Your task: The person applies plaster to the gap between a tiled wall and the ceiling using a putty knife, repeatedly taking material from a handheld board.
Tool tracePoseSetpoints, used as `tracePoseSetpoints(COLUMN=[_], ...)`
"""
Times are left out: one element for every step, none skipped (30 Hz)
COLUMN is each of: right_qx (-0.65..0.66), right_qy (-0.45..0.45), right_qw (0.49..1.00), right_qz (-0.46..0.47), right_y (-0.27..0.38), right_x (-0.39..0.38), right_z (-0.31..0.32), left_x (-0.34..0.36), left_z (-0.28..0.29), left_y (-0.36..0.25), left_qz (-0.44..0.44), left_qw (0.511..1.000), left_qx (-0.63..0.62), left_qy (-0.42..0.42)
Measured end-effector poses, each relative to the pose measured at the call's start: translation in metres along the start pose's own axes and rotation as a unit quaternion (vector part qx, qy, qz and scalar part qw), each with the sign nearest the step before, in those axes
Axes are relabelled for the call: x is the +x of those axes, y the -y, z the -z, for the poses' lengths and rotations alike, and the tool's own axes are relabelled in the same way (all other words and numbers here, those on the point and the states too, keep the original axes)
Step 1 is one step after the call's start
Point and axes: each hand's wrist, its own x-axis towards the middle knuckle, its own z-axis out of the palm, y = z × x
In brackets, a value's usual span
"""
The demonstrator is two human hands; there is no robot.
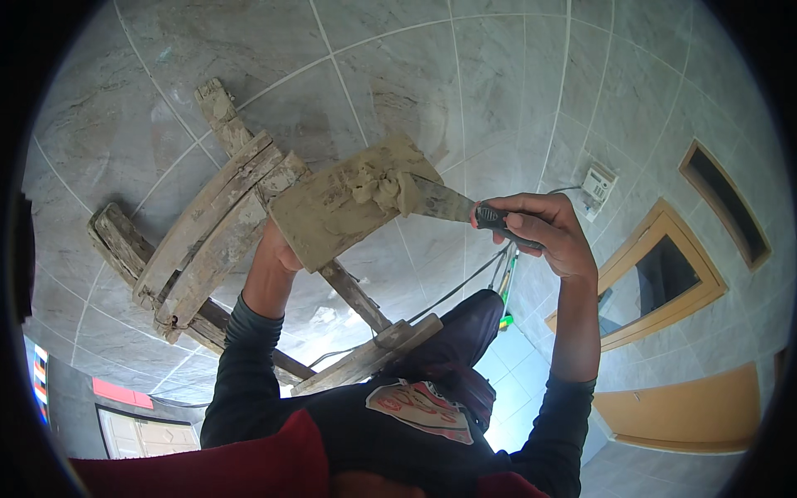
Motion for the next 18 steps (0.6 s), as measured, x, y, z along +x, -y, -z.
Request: tracePoseSetpoints(right_qx=[0.002, 0.022, 0.041, 0.042, 0.073, 0.103, 0.103, 0.12, 0.137, 0.149, 0.148, 0.162, 0.175, 0.172, 0.19, 0.207, 0.205, 0.229], right_qy=[0.0, 0.002, 0.006, 0.006, 0.007, 0.008, 0.01, 0.01, 0.011, 0.003, 0.006, 0.003, 0.0, 0.001, -0.005, -0.011, -0.012, -0.015], right_qw=[1.0, 1.0, 0.999, 0.999, 0.997, 0.995, 0.995, 0.993, 0.99, 0.988, 0.988, 0.985, 0.982, 0.981, 0.977, 0.972, 0.97, 0.964], right_qz=[0.001, -0.001, -0.003, -0.001, 0.0, 0.002, 0.005, 0.006, 0.008, 0.026, 0.031, 0.054, 0.078, 0.087, 0.097, 0.113, 0.133, 0.134], right_y=[-0.001, -0.002, -0.002, -0.003, -0.004, -0.006, -0.006, -0.006, -0.004, -0.002, 0.003, 0.009, 0.015, 0.021, 0.026, 0.031, 0.032, 0.037], right_x=[0.0, 0.002, 0.004, 0.005, 0.006, 0.007, 0.007, 0.006, 0.007, 0.008, 0.01, 0.012, 0.015, 0.02, 0.025, 0.033, 0.044, 0.052], right_z=[-0.001, -0.004, -0.006, -0.01, -0.013, -0.015, -0.016, -0.017, -0.018, -0.021, -0.023, -0.025, -0.029, -0.031, -0.035, -0.035, -0.031, -0.03], left_x=[0.001, 0.003, 0.004, 0.003, 0.003, 0.002, 0.001, -0.001, -0.002, -0.005, -0.01, -0.015, -0.021, -0.023, -0.027, -0.032, -0.037, -0.047], left_z=[-0.004, -0.009, -0.013, -0.016, -0.019, -0.02, -0.019, -0.017, -0.016, -0.02, -0.025, -0.031, -0.038, -0.047, -0.053, -0.059, -0.065, -0.073], left_y=[-0.002, -0.003, -0.004, -0.005, -0.006, -0.008, -0.01, -0.013, -0.016, -0.019, -0.021, -0.022, -0.025, -0.03, -0.034, -0.038, -0.042, -0.047], left_qz=[0.001, -0.002, -0.005, -0.006, -0.014, -0.024, -0.027, -0.026, -0.026, -0.029, -0.05, -0.071, -0.077, -0.107, -0.139, -0.142, -0.178, -0.217], left_qw=[1.0, 1.0, 0.999, 0.999, 0.996, 0.992, 0.991, 0.997, 0.999, 0.999, 0.998, 0.997, 0.996, 0.993, 0.988, 0.988, 0.981, 0.972], left_qx=[0.002, 0.016, 0.031, 0.033, 0.063, 0.093, 0.095, 0.046, -0.003, 0.001, 0.012, 0.022, 0.028, 0.025, 0.021, 0.033, 0.012, -0.009], left_qy=[-0.001, -0.019, -0.037, -0.037, -0.062, -0.087, -0.087, -0.062, -0.037, -0.036, -0.034, -0.031, -0.027, -0.047, -0.067, -0.057, -0.08, -0.092])
